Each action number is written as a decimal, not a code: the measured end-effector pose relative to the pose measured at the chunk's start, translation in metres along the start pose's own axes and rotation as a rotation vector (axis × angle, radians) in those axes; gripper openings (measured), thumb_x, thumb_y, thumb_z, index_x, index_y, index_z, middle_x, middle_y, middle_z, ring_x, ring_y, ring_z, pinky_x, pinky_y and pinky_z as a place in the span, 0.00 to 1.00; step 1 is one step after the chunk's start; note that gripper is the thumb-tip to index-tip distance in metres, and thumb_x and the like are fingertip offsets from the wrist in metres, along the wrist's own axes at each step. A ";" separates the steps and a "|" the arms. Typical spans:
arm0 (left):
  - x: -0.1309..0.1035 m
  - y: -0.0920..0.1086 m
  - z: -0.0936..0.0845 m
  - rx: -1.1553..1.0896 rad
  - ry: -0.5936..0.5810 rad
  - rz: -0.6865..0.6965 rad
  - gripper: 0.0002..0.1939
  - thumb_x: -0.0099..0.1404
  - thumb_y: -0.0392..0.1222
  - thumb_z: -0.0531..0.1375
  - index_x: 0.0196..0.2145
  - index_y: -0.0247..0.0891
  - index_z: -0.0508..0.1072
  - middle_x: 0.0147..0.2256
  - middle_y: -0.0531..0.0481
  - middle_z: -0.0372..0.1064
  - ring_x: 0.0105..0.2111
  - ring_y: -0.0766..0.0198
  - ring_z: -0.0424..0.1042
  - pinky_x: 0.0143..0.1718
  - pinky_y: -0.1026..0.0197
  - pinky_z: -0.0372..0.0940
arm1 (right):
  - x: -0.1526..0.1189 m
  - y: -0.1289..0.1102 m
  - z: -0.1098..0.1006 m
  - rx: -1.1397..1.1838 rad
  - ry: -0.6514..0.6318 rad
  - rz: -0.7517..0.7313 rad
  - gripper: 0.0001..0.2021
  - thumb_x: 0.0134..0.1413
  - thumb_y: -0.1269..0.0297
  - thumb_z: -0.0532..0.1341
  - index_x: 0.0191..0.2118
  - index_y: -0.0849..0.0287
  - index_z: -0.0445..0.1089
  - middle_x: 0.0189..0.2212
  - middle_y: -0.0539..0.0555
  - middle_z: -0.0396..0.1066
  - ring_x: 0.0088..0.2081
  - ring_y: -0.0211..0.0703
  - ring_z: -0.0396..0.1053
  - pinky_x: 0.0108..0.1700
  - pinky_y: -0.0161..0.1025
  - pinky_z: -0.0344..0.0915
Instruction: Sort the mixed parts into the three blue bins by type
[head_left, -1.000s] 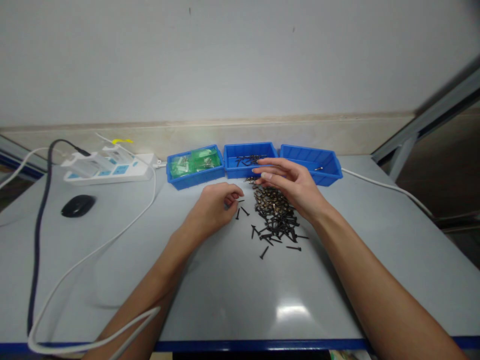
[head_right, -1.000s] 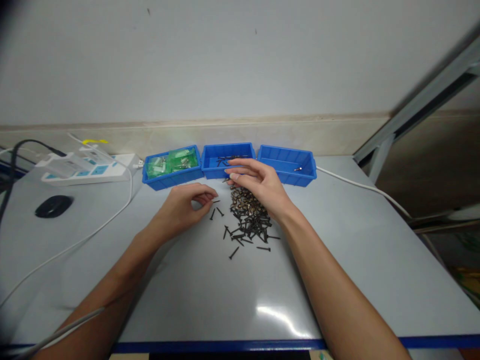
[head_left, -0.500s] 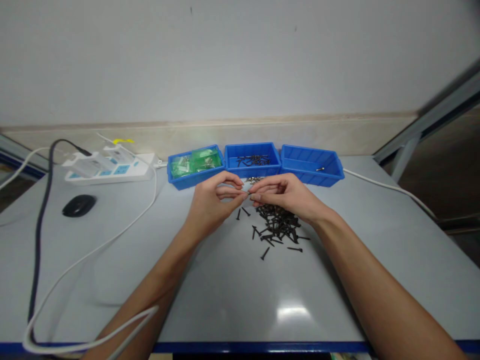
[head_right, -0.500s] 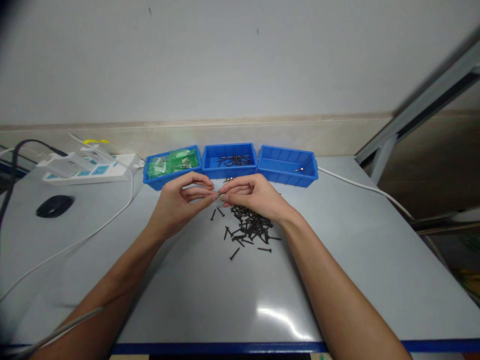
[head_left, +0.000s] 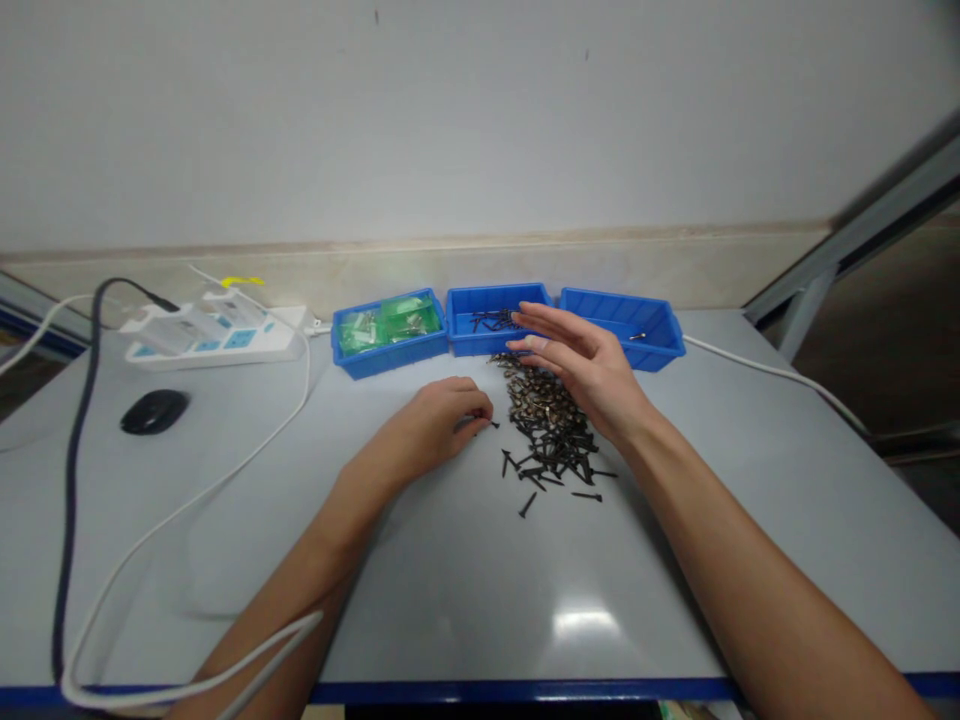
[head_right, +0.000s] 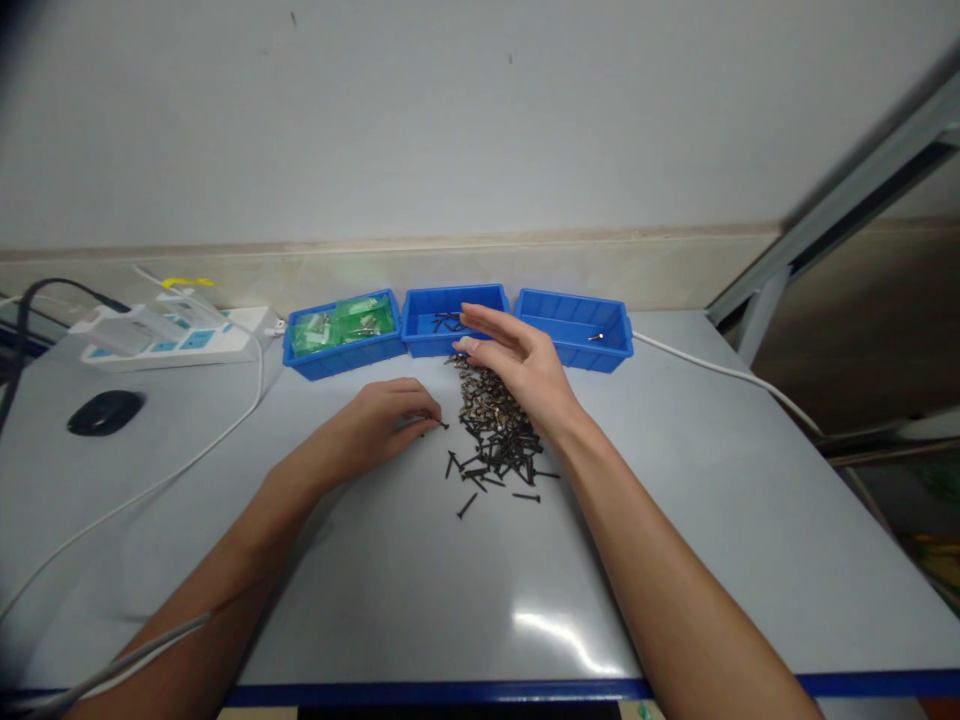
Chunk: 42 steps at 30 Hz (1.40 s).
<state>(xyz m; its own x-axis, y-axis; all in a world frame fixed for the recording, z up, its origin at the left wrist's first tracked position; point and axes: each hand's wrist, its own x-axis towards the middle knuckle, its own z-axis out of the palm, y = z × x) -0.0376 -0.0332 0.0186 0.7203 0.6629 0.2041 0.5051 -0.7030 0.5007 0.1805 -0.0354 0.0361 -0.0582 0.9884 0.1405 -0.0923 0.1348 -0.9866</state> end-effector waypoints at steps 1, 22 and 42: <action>0.000 0.001 -0.001 0.007 0.006 -0.017 0.07 0.65 0.31 0.59 0.36 0.37 0.78 0.36 0.47 0.76 0.36 0.61 0.74 0.42 0.59 0.67 | 0.000 0.000 0.000 0.007 -0.009 0.005 0.21 0.50 0.56 0.71 0.52 0.49 0.76 0.58 0.56 0.73 0.55 0.53 0.74 0.59 0.55 0.69; 0.002 0.012 -0.005 -0.095 0.259 -0.100 0.17 0.58 0.26 0.58 0.42 0.37 0.80 0.35 0.49 0.79 0.31 0.65 0.75 0.37 0.63 0.69 | 0.002 0.003 -0.006 0.004 -0.042 0.035 0.16 0.53 0.57 0.70 0.48 0.53 0.77 0.46 0.55 0.80 0.41 0.45 0.78 0.49 0.45 0.73; 0.010 0.028 -0.005 -0.722 0.501 -0.410 0.12 0.56 0.46 0.72 0.34 0.34 0.81 0.34 0.45 0.82 0.34 0.59 0.81 0.40 0.61 0.76 | -0.003 0.000 -0.004 0.005 -0.335 0.162 0.14 0.43 0.59 0.76 0.35 0.58 0.78 0.29 0.53 0.80 0.33 0.43 0.79 0.41 0.40 0.74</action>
<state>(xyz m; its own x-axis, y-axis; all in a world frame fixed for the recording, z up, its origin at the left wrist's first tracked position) -0.0184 -0.0456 0.0387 0.1827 0.9717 0.1496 0.1380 -0.1760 0.9747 0.1845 -0.0376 0.0350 -0.3946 0.9188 0.0033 -0.0602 -0.0223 -0.9979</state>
